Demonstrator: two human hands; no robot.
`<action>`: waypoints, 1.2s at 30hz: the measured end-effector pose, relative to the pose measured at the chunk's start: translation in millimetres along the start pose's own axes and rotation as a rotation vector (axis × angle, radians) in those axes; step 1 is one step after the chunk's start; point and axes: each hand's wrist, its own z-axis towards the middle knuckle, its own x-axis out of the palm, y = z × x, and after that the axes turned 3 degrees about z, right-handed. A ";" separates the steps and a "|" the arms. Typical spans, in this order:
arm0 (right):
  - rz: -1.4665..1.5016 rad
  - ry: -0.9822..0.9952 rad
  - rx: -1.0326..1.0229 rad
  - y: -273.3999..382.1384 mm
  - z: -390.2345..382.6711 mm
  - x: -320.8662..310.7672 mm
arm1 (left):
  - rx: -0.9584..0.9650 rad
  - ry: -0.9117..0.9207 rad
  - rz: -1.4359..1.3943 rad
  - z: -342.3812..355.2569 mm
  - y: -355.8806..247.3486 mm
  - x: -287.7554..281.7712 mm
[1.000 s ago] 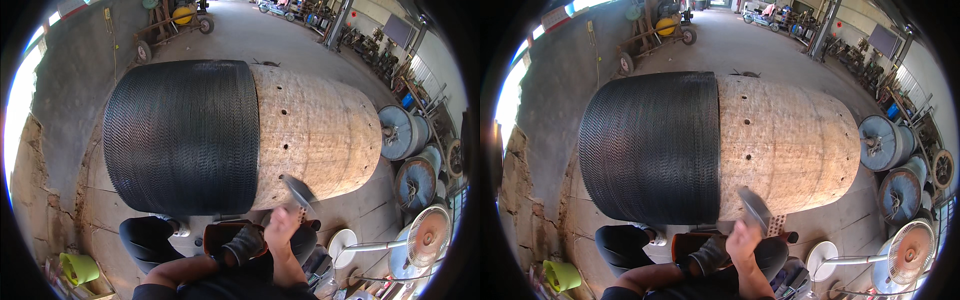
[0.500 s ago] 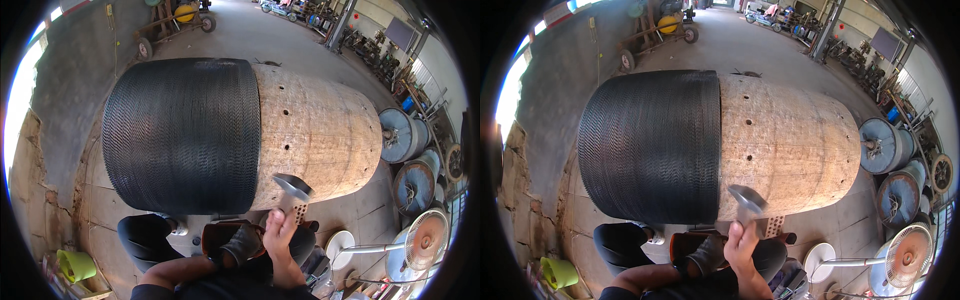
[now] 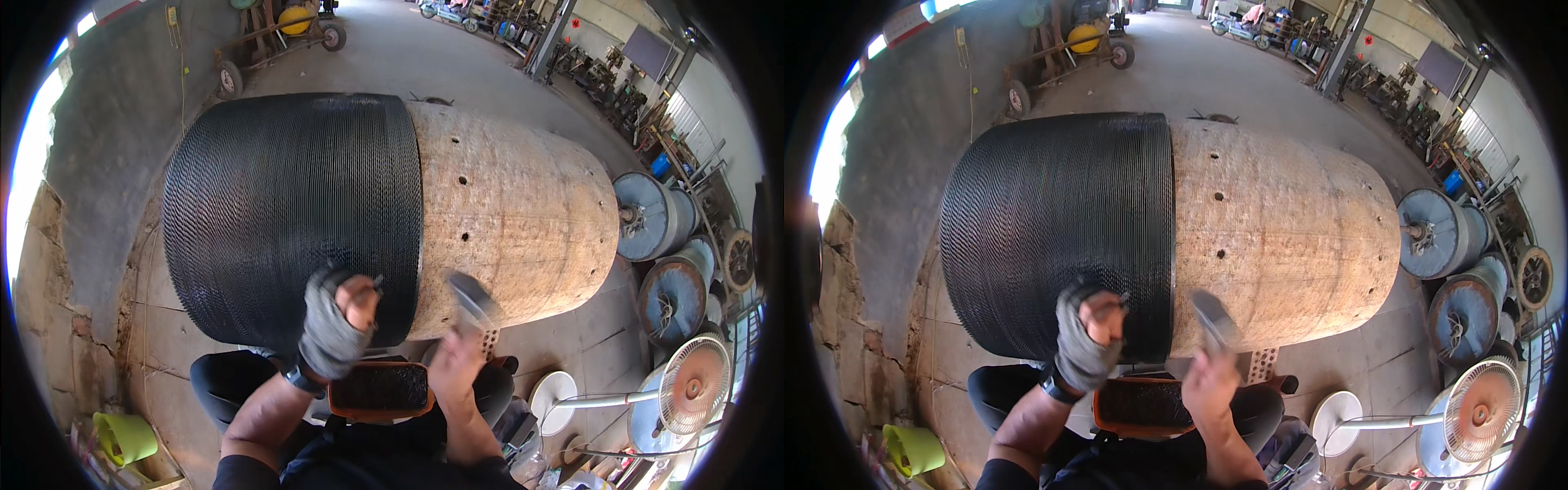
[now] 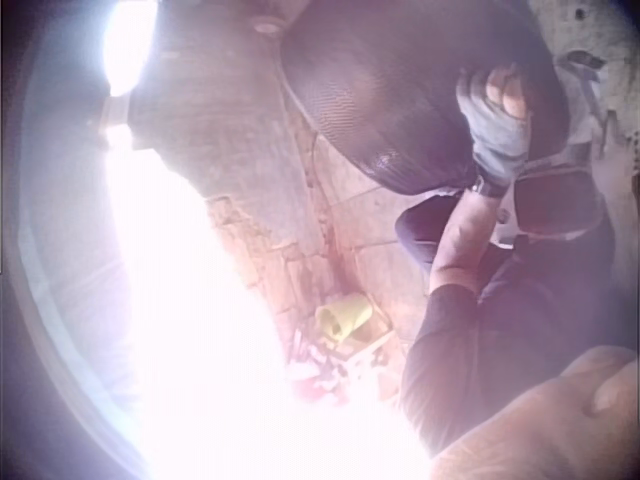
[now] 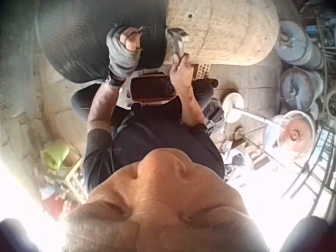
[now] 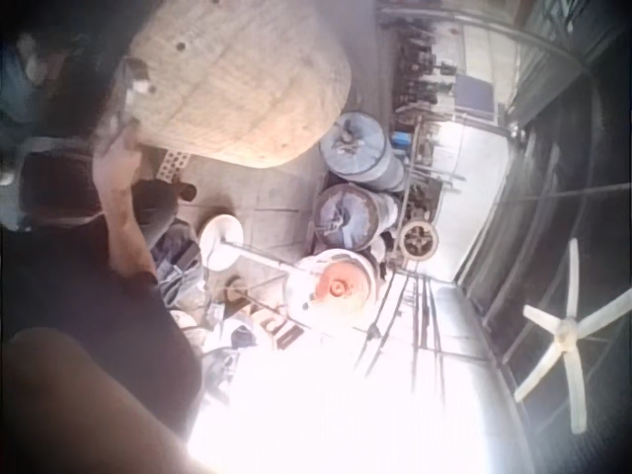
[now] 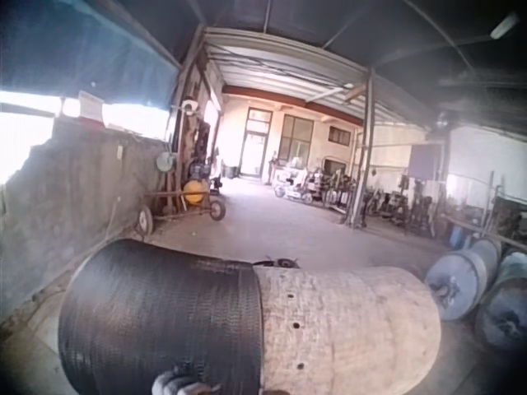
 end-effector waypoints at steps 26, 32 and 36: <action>0.244 -0.117 -0.175 16.3 7.0 -11.5 | 0.016 -0.109 0.366 29.8 53.0 31.0; -0.027 0.036 0.110 -25.5 -31.7 10.2 | 0.028 -0.151 0.463 38.5 56.9 33.5; 0.014 0.015 0.122 -23.2 -56.1 -1.4 | 0.034 -0.119 0.309 33.5 14.5 27.0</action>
